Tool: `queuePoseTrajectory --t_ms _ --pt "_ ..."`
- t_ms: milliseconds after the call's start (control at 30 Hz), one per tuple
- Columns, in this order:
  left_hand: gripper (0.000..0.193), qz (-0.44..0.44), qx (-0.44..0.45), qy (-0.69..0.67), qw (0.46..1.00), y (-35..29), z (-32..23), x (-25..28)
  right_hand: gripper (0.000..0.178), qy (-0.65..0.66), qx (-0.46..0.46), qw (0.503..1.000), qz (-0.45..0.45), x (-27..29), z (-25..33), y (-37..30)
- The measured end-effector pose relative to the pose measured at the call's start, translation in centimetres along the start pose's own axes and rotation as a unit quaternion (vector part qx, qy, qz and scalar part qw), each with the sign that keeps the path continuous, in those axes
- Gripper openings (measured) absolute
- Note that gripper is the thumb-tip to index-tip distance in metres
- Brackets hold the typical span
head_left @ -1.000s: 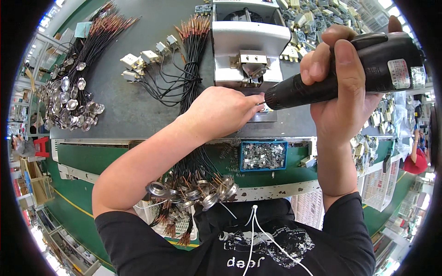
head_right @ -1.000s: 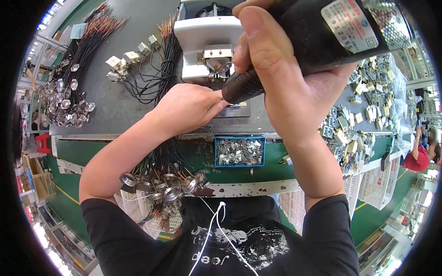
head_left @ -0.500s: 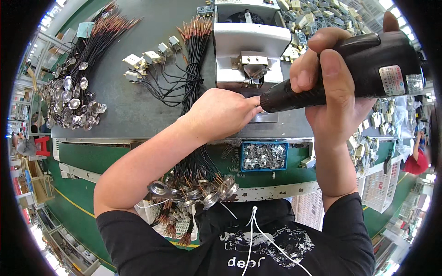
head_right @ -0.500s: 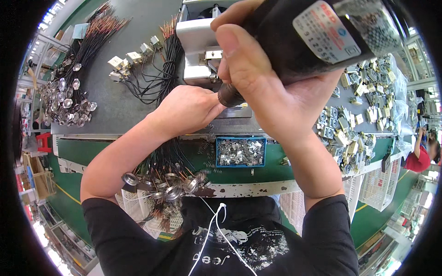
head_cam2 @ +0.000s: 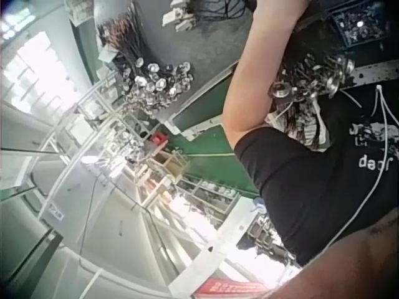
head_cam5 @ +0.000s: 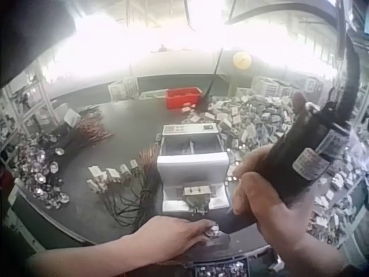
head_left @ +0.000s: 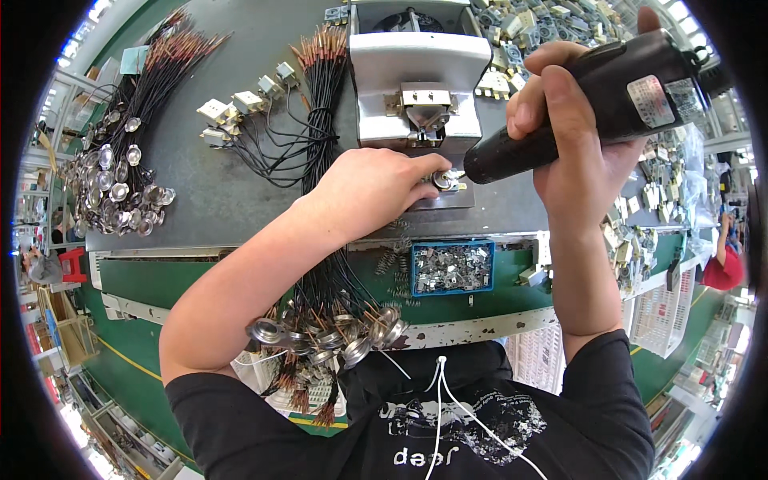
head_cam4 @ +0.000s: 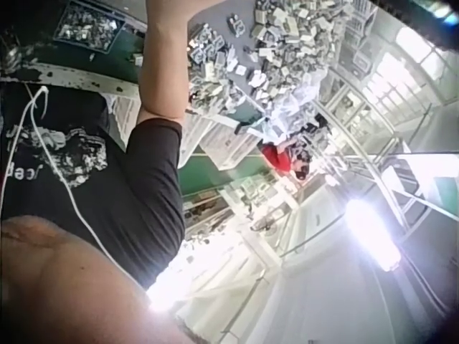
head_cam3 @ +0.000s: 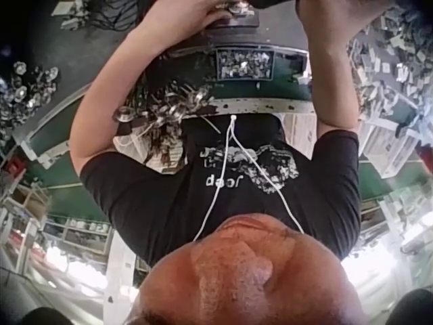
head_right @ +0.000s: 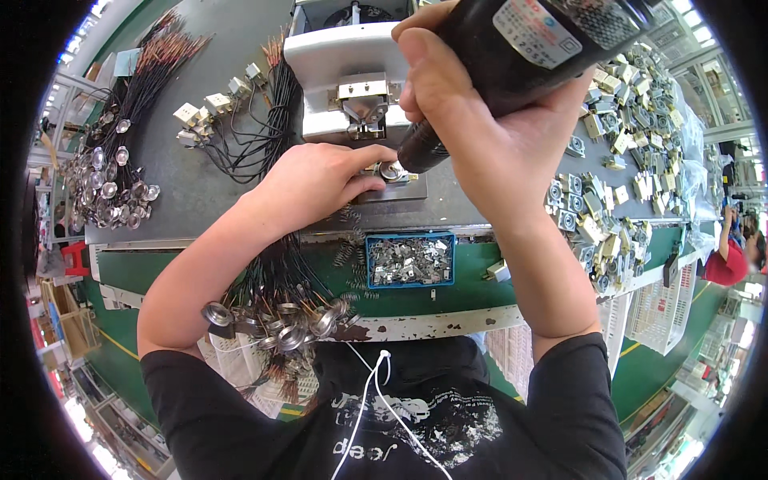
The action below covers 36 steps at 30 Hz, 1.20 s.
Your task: Assembling wiring harnesses to electronic components using a specialized pressing tool.
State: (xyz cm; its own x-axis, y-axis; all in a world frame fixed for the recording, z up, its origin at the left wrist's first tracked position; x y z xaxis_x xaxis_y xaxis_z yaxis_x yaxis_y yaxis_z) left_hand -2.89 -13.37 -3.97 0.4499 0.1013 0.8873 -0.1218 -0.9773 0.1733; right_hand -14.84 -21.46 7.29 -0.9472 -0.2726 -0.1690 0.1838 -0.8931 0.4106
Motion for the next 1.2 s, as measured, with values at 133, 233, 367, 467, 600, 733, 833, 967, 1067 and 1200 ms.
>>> queuePoseTrajectory --t_ms 133,233,367,467,600,733,833,967,1067,1200 --pt "0.037 0.014 0.006 0.003 1.0 0.2 0.0 0.0 0.082 0.108 0.111 0.986 0.068 -1.4 2.0 0.3" --pt "0.036 0.015 0.004 0.003 1.0 0.1 0.1 0.0 0.081 0.087 0.095 0.989 0.073 -2.2 1.5 0.2" --pt "0.036 0.031 0.015 0.003 0.999 0.2 0.1 -0.2 0.043 0.08 0.092 0.99 0.068 -1.7 0.6 0.7" --pt "0.035 0.033 0.009 0.006 0.999 0.2 0.0 -0.3 0.02 0.062 0.081 0.991 0.089 -2.3 0.4 1.0" --pt "0.034 0.031 0.015 0.005 0.999 -0.1 0.3 -0.4 0.011 0.057 -0.002 0.992 0.115 -3.8 0.9 1.1" --pt "0.034 0.003 -0.012 0.012 1.0 0.6 -0.7 -0.2 0.017 0.215 0.14 0.946 0.197 -5.8 -0.3 3.4" --pt "0.034 -0.01 -0.02 0.016 1.0 -0.2 0.2 -0.1 0.011 0.227 0.224 0.928 0.193 -4.8 2.7 -0.3" --pt "0.034 -0.015 -0.029 0.022 0.999 -0.1 -0.4 0.0 0.009 0.045 0.123 0.987 0.091 -2.6 0.8 0.3" --pt "0.034 -0.019 -0.04 0.007 0.999 0.0 -0.4 -0.1 0.007 0.046 0.124 0.987 0.091 -2.7 1.0 -0.2" --pt "0.034 -0.012 -0.041 0.015 0.999 0.0 -0.7 0.0 0.007 0.041 0.142 0.985 0.084 -2.9 1.3 -0.5"
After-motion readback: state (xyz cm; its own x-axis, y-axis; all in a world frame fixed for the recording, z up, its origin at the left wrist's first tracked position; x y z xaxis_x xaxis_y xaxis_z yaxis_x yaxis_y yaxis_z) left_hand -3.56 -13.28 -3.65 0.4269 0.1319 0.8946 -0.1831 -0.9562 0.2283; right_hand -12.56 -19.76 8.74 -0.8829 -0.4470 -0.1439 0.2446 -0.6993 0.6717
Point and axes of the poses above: each hand's wrist, its own y-axis towards the middle knuckle, its own x-axis out of the back of the hand, z = x × y, the point moved 10 cm from there along y, towards the middle knuckle, and after that the axes turned 13 degrees about -z, right-handed, at the moved point
